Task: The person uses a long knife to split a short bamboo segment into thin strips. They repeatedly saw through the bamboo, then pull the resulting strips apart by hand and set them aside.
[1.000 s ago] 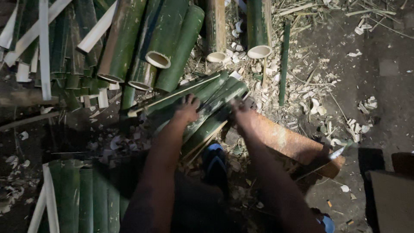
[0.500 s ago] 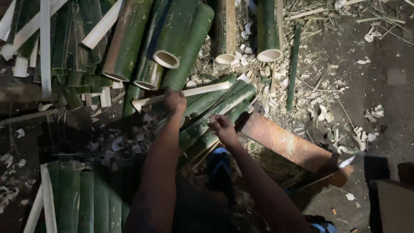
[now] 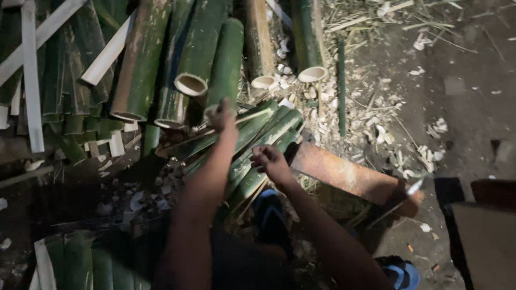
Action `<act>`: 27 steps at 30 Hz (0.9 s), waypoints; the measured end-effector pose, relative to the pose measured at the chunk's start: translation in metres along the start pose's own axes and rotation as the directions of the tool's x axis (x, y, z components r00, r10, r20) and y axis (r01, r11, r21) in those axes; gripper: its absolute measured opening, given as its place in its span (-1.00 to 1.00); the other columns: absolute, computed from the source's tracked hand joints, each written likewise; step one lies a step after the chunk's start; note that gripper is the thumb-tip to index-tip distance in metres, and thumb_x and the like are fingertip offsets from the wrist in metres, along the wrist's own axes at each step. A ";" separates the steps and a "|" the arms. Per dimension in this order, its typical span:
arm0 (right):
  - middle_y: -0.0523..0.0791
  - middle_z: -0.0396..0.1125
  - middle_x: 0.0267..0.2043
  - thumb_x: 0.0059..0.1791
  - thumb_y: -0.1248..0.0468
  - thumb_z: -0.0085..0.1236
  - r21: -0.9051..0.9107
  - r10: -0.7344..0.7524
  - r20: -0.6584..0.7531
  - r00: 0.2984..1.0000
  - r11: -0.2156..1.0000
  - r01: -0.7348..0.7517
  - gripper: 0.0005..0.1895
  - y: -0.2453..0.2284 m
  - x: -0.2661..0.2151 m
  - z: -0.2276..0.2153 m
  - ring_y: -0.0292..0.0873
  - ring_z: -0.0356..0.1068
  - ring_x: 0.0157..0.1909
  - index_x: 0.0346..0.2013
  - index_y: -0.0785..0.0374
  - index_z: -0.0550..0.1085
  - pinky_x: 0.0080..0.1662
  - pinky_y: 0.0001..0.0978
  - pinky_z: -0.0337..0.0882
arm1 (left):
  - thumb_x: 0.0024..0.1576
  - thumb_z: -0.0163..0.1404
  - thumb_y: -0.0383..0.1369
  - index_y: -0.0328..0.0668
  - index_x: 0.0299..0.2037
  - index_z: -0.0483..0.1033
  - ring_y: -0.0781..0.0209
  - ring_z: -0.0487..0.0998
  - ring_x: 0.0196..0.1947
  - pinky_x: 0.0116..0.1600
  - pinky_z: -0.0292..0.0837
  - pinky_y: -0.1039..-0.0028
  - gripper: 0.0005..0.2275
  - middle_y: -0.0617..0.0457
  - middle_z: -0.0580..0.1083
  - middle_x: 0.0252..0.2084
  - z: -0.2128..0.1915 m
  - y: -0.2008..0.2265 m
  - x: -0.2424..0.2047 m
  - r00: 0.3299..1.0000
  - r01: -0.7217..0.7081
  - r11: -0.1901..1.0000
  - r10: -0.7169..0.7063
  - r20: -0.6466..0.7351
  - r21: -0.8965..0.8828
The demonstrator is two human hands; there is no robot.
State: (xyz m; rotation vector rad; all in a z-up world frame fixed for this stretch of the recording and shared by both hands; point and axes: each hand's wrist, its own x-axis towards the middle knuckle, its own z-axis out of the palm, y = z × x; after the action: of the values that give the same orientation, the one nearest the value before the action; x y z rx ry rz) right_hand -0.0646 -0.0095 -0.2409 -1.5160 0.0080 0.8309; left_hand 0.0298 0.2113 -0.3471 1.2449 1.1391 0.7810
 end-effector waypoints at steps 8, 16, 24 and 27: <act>-0.07 0.44 -0.01 0.05 0.11 0.11 0.129 -0.279 -0.070 0.958 0.949 0.286 -0.47 -0.070 -0.033 -0.033 -0.11 0.52 -0.08 0.24 0.27 0.30 -0.06 -0.17 0.54 | 0.05 0.21 -0.25 -0.28 -0.31 0.52 -0.13 0.49 -0.27 -0.12 0.35 0.05 -0.76 -0.13 0.48 -0.31 0.006 0.224 -0.099 0.581 -0.808 0.551 0.691 0.429 0.207; 0.17 0.22 0.18 -0.02 0.22 0.33 -0.681 -0.827 -0.315 0.465 0.538 0.496 -0.23 -0.126 -0.111 -0.063 0.14 0.26 0.24 0.33 0.43 0.13 0.24 -0.08 0.32 | 0.06 0.19 -0.28 -0.23 -0.28 0.57 -0.14 0.51 -0.15 0.10 0.34 -0.05 -0.81 -0.14 0.49 -0.28 -0.056 0.358 -0.297 -0.018 -0.990 0.090 0.668 0.744 -0.105; 0.09 0.20 0.29 -0.08 0.26 0.45 -0.550 -0.846 -0.154 0.511 0.503 0.667 0.06 -0.092 -0.197 -0.179 0.05 0.31 0.33 0.45 0.36 -0.12 0.33 -0.10 0.36 | 0.15 0.23 -0.04 -0.10 0.27 0.28 -0.12 0.42 0.27 0.46 0.25 -0.04 -0.41 -0.15 0.37 0.22 -0.042 0.316 -0.362 -0.163 -0.813 0.269 0.747 0.645 -0.516; 0.13 0.16 0.33 -0.24 0.31 0.54 -0.530 -0.772 -0.224 0.595 0.609 0.590 0.19 -0.098 -0.228 -0.207 0.10 0.28 0.38 0.48 0.38 -0.07 0.31 -0.02 0.34 | 0.08 0.23 0.12 -0.10 0.52 -0.19 -0.24 0.24 0.47 0.52 0.24 0.01 -0.02 -0.33 0.14 0.46 -0.028 0.294 -0.369 -0.128 -0.599 0.500 0.711 0.691 -0.625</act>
State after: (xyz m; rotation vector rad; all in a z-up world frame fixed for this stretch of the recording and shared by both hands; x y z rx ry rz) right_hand -0.0840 -0.2811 -0.0667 -1.8671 -0.4457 -0.1959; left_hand -0.0674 -0.0646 0.0238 1.8079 -0.7086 0.5771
